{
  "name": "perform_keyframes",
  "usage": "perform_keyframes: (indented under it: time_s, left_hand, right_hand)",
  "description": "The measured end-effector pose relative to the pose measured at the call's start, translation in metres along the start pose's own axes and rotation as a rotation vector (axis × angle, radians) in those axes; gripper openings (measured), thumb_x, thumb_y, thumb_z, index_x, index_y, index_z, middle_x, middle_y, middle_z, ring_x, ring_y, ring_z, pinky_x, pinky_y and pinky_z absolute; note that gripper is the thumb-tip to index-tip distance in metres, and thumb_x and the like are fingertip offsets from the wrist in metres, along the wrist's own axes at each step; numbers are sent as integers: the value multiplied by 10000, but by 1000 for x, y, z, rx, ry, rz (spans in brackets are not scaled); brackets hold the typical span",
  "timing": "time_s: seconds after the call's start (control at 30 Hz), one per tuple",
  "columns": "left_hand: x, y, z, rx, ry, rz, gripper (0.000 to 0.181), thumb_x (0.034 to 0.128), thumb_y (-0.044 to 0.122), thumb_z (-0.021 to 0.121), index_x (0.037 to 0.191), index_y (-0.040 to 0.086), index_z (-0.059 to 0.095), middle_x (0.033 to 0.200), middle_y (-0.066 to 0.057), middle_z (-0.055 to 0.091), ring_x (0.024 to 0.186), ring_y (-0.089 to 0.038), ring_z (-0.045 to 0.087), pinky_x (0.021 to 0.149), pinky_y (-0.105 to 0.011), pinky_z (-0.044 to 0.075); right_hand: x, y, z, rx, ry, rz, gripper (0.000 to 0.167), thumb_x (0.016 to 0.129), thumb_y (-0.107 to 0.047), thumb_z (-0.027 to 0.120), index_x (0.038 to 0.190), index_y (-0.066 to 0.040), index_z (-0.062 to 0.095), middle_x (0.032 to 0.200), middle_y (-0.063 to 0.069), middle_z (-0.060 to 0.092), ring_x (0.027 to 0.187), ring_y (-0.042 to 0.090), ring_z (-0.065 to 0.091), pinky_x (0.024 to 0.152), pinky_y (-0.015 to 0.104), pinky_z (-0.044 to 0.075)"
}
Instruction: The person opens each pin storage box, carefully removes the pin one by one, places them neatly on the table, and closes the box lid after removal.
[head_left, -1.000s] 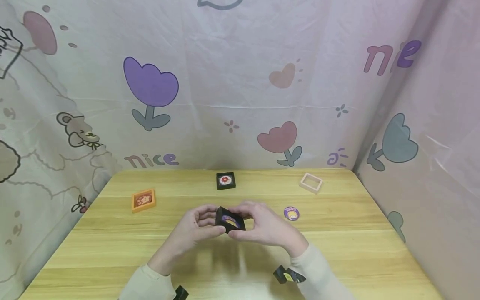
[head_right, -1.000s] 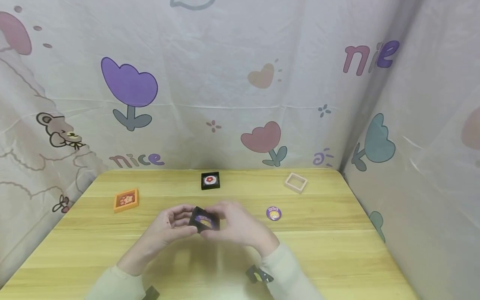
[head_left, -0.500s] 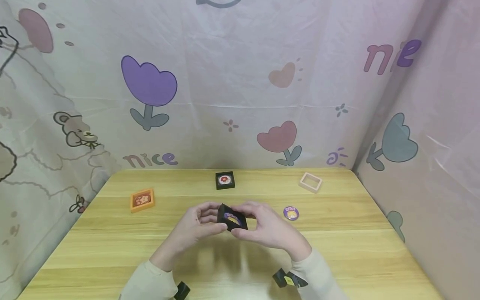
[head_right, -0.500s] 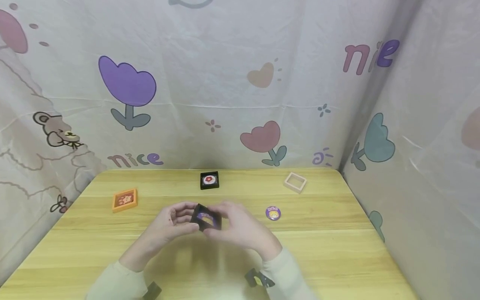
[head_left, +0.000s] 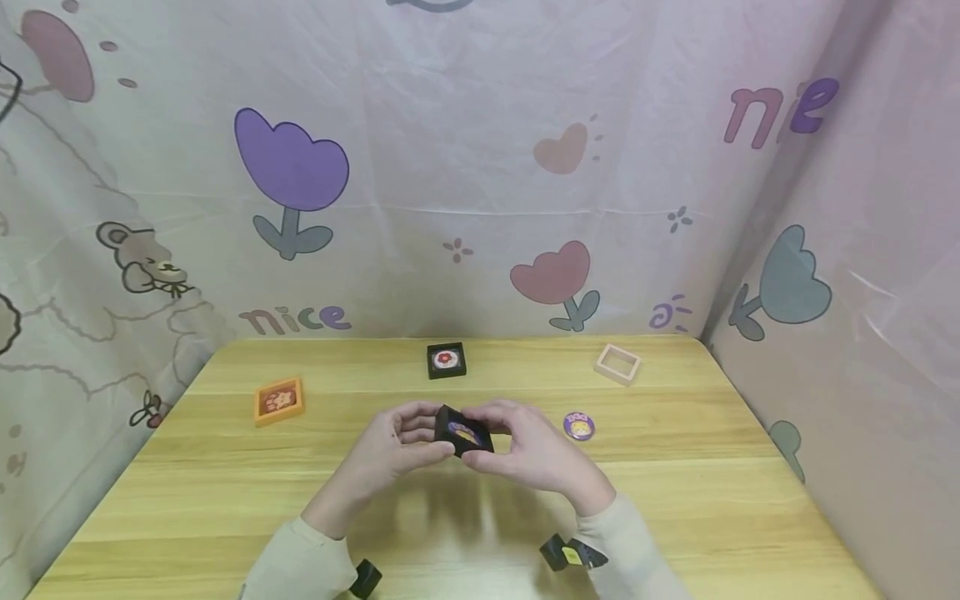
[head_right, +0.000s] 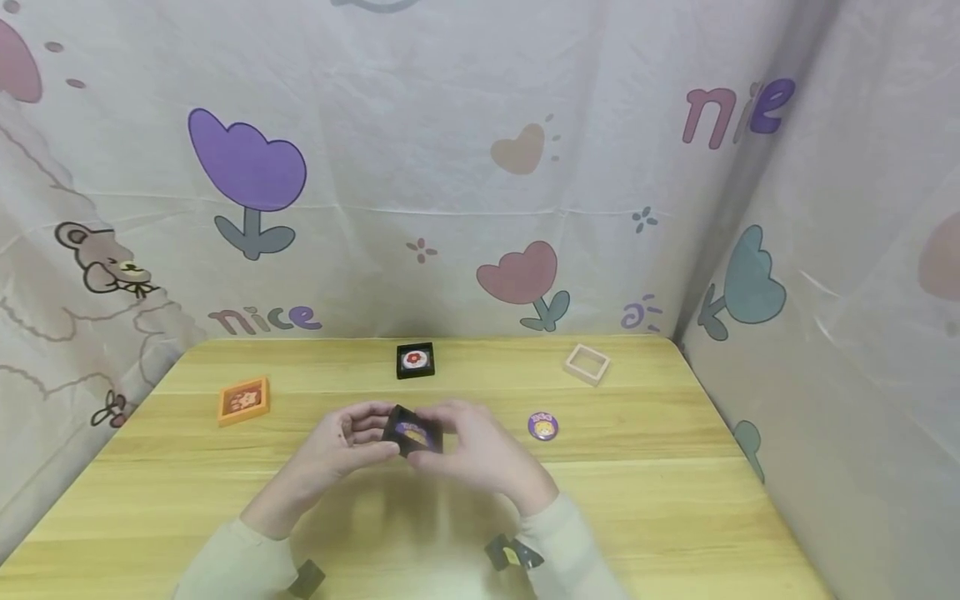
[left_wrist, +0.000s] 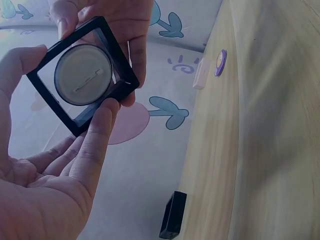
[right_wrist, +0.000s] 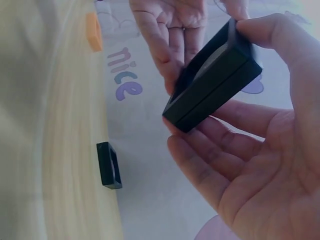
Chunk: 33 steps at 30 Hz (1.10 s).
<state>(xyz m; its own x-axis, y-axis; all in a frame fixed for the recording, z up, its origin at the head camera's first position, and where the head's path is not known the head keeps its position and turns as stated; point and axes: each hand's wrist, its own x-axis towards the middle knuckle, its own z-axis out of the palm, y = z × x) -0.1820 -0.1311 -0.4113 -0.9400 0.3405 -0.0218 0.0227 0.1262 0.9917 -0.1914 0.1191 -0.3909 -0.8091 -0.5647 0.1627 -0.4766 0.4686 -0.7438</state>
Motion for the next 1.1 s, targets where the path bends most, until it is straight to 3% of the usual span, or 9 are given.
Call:
perform_keyframes:
  time_s: [0.47, 0.53, 0.6, 0.67, 0.7, 0.77, 0.87, 0.93, 1.1]
  left_hand:
    - [8, -5, 6, 59, 53, -10, 590, 898, 159, 850, 1372, -95, 605, 1251, -229, 723, 1049, -208, 747, 886, -221, 634]
    - [9, -5, 7, 76, 78, -24, 585, 895, 175, 855, 1368, -74, 618, 1242, -213, 731, 1058, -219, 746, 889, -224, 631]
    - [11, -6, 6, 97, 98, -39, 576, 896, 197, 859, 1362, -53, 631, 1232, -189, 742, 1070, -225, 747, 902, -236, 626]
    - [12, -7, 6, 113, 119, -56, 559, 894, 222, 866, 1345, -28, 651, 1211, -167, 756, 1072, -233, 750, 915, -257, 625]
    - [13, -8, 6, 121, 130, -64, 555, 893, 237, 870, 1338, -20, 658, 1198, -157, 763, 1069, -232, 752, 916, -268, 625]
    - [15, -10, 6, 142, 144, -72, 550, 896, 257, 869, 1329, -16, 667, 1188, -151, 770, 1069, -234, 757, 922, -289, 628]
    - [17, -11, 6, 160, 173, -93, 567, 892, 281, 877, 1330, -15, 673, 1176, -142, 774, 1069, -230, 757, 920, -306, 628]
    - [18, -11, 5, 179, 187, -105, 581, 893, 304, 878, 1335, -15, 676, 1179, -132, 776, 1078, -226, 753, 925, -321, 629]
    - [19, -11, 3, 236, 211, -121, 564, 893, 372, 878, 1299, 20, 709, 1183, -97, 782, 1103, -224, 735, 948, -380, 624]
  right_hand:
    - [7, 9, 9, -39, -1, -17, 503, 931, -231, 704, 1404, -61, 700, 1356, 91, 756, 1280, 265, 716, 1094, 449, 599]
    - [8, 9, 10, -59, 1, -18, 535, 936, -241, 680, 1436, -52, 675, 1385, 104, 740, 1273, 247, 718, 1026, 417, 632]
    - [8, 10, 11, -92, -4, -26, 578, 947, -247, 653, 1483, -34, 628, 1410, 125, 720, 1201, 182, 735, 850, 323, 656]
    - [9, 11, 13, -121, -12, -34, 622, 959, -244, 634, 1532, -10, 566, 1424, 149, 704, 953, 100, 743, 646, 233, 581]
    - [9, 12, 14, -148, -16, -42, 636, 967, -242, 623, 1553, -9, 538, 1360, 145, 745, 813, 50, 685, 573, 198, 506]
    - [10, 13, 15, -195, -24, -64, 655, 981, -222, 607, 1587, -5, 488, 1065, 99, 805, 605, 4, 482, 489, 177, 368]
    - [11, 12, 18, -253, -27, -103, 668, 997, -181, 579, 1621, 2, 426, 701, -59, 556, 505, -22, 302, 472, 150, 308]
    - [12, 13, 20, -279, -21, -128, 672, 1004, -155, 565, 1635, 3, 398, 647, -109, 395, 500, -42, 293, 462, 134, 290]
    - [12, 16, 25, -296, 7, -167, 663, 992, -107, 571, 1625, 7, 413, 661, -120, 377, 503, -47, 294, 432, 120, 267]
